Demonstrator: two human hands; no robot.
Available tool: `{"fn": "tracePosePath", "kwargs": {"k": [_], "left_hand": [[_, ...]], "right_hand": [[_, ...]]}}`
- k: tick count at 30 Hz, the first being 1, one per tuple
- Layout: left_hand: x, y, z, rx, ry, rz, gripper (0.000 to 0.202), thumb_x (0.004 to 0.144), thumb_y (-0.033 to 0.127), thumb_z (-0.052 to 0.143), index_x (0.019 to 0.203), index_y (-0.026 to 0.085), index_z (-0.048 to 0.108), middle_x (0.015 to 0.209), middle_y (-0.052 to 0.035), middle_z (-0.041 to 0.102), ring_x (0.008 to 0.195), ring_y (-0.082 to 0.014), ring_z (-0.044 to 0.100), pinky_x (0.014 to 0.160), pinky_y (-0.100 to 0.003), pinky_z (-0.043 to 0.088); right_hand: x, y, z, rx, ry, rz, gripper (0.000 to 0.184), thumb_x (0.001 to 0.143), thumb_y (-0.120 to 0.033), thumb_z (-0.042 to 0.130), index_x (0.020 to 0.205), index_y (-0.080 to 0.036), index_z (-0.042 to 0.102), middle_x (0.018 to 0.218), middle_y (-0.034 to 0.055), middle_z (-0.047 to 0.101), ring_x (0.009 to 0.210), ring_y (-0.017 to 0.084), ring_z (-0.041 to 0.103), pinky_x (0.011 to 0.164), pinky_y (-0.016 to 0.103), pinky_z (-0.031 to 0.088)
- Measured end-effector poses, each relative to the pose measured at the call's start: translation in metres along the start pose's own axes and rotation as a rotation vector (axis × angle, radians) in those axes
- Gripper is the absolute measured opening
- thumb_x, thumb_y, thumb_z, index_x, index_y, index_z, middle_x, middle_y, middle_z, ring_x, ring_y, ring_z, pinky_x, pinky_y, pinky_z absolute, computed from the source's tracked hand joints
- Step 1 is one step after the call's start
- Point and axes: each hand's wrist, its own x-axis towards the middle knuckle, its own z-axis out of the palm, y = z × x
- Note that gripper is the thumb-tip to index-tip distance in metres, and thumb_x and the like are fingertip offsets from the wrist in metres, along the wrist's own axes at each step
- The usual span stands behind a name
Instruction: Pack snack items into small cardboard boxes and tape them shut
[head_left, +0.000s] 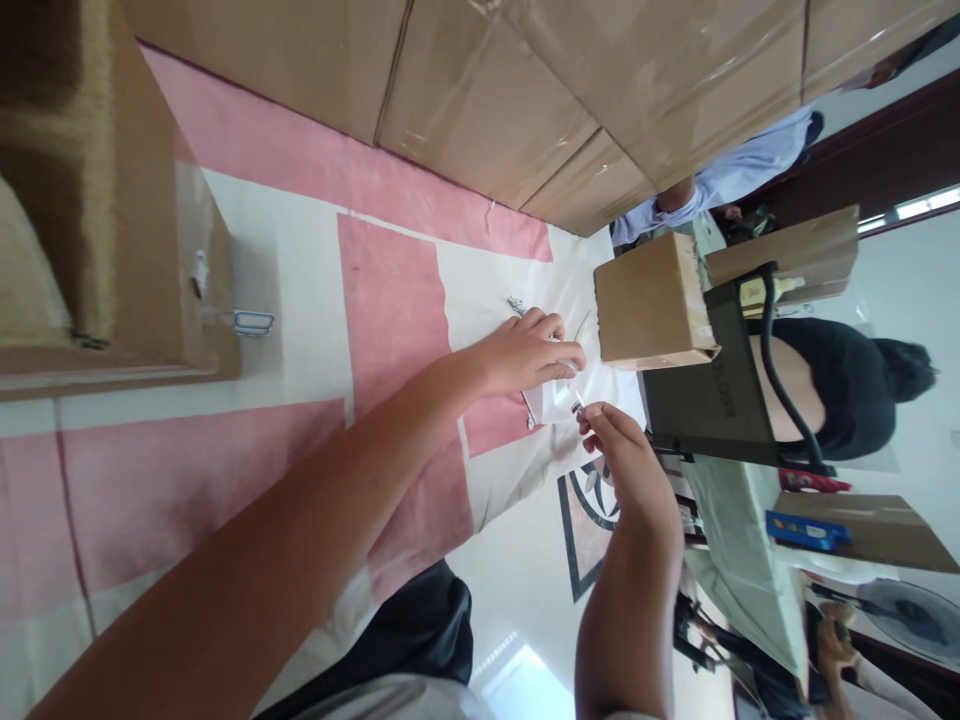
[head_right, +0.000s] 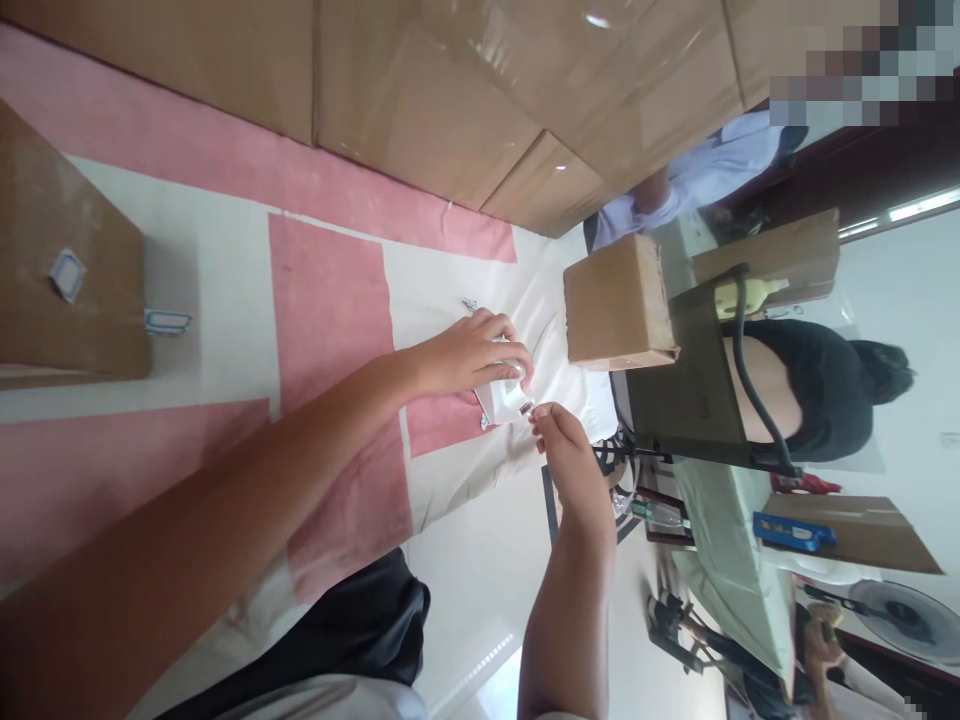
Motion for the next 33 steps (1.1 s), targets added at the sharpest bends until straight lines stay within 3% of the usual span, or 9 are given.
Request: {"fn": "tracePosePath", "kwargs": {"k": [8, 14, 23, 33], "left_hand": [[0.002, -0.006, 0.006, 0.009, 0.056, 0.026, 0.028, 0.104, 0.038, 0.045, 0.121, 0.032, 0.066, 0.126, -0.0076, 0.052, 0.124, -0.0285, 0.041, 0.103, -0.045, 0.037], [0.002, -0.007, 0.009, 0.026, 0.070, 0.029, 0.026, 0.104, 0.037, 0.048, 0.121, 0.032, 0.067, 0.125, -0.0074, 0.052, 0.121, -0.0285, 0.043, 0.101, -0.044, 0.037], [0.001, -0.010, 0.011, 0.053, 0.103, 0.065, 0.027, 0.103, 0.034, 0.046, 0.120, 0.031, 0.067, 0.116, -0.0071, 0.052, 0.116, -0.0273, 0.043, 0.103, -0.044, 0.036], [0.000, -0.011, 0.009, 0.000, 0.124, 0.041, 0.031, 0.101, 0.039, 0.043, 0.118, 0.029, 0.067, 0.117, -0.0067, 0.053, 0.115, -0.0275, 0.044, 0.106, -0.046, 0.035]], "right_hand": [[0.012, 0.029, 0.005, 0.150, -0.118, 0.004, 0.030, 0.092, -0.051, 0.062, 0.078, -0.024, 0.061, 0.082, 0.0007, 0.057, 0.072, 0.017, 0.048, 0.065, 0.029, 0.039], [0.016, 0.037, 0.015, 0.269, -0.214, -0.038, 0.033, 0.097, -0.054, 0.057, 0.086, -0.023, 0.061, 0.079, 0.0009, 0.057, 0.068, 0.016, 0.046, 0.064, 0.030, 0.037], [0.016, 0.039, 0.022, 0.327, -0.191, -0.095, 0.034, 0.095, -0.052, 0.060, 0.080, -0.022, 0.056, 0.076, -0.0013, 0.056, 0.066, 0.013, 0.045, 0.063, 0.028, 0.036], [0.016, 0.048, 0.038, 0.392, 0.039, -0.095, 0.030, 0.082, -0.046, 0.070, 0.072, -0.022, 0.055, 0.065, -0.0028, 0.057, 0.054, 0.011, 0.041, 0.052, 0.025, 0.031]]}}
